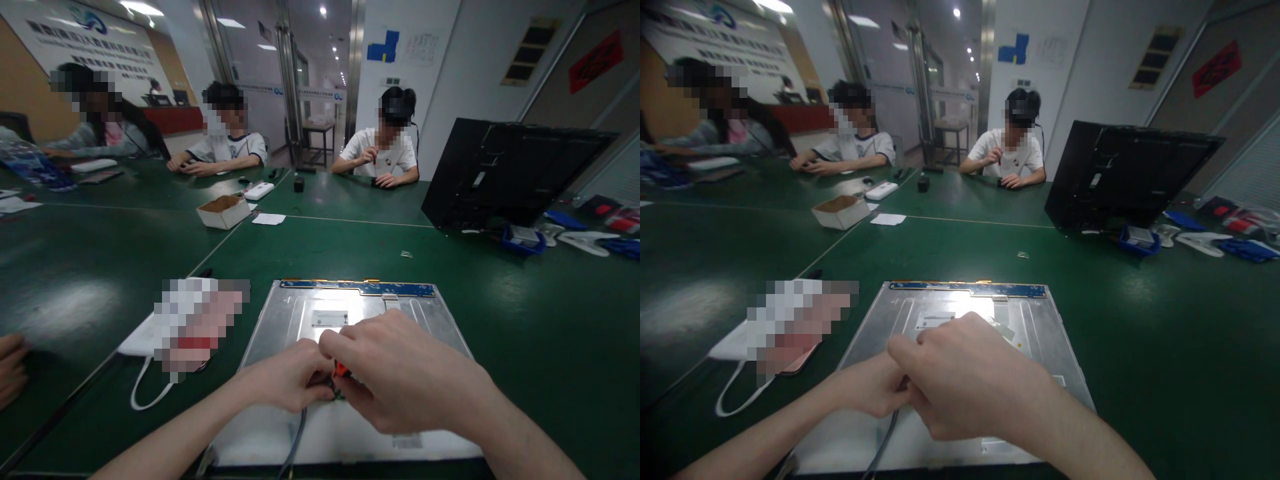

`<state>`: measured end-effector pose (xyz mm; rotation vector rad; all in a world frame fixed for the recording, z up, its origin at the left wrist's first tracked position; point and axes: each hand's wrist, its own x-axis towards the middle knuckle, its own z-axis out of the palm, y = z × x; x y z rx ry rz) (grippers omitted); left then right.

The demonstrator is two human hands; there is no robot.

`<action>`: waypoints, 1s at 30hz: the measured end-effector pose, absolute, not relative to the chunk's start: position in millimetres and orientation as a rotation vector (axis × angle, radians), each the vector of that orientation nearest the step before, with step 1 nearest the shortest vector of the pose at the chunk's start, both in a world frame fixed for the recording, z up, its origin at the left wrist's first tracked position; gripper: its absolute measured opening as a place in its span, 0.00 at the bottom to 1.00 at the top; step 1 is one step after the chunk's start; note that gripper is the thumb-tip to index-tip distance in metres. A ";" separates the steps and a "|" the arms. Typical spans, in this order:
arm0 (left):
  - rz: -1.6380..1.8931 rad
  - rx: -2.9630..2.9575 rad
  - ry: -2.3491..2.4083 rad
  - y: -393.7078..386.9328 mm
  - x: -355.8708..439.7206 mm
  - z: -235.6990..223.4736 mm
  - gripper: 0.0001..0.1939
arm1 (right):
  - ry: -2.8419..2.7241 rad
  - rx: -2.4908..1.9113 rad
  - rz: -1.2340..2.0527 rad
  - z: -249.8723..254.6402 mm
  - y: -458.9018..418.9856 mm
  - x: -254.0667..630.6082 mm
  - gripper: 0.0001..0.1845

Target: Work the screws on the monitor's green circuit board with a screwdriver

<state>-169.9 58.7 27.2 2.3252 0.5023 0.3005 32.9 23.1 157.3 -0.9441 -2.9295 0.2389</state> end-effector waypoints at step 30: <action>0.275 2.308 0.585 55.5 -168.5 33.0 0.04 | -2.945 -0.889 0.293 156.0 20.3 31.8 0.09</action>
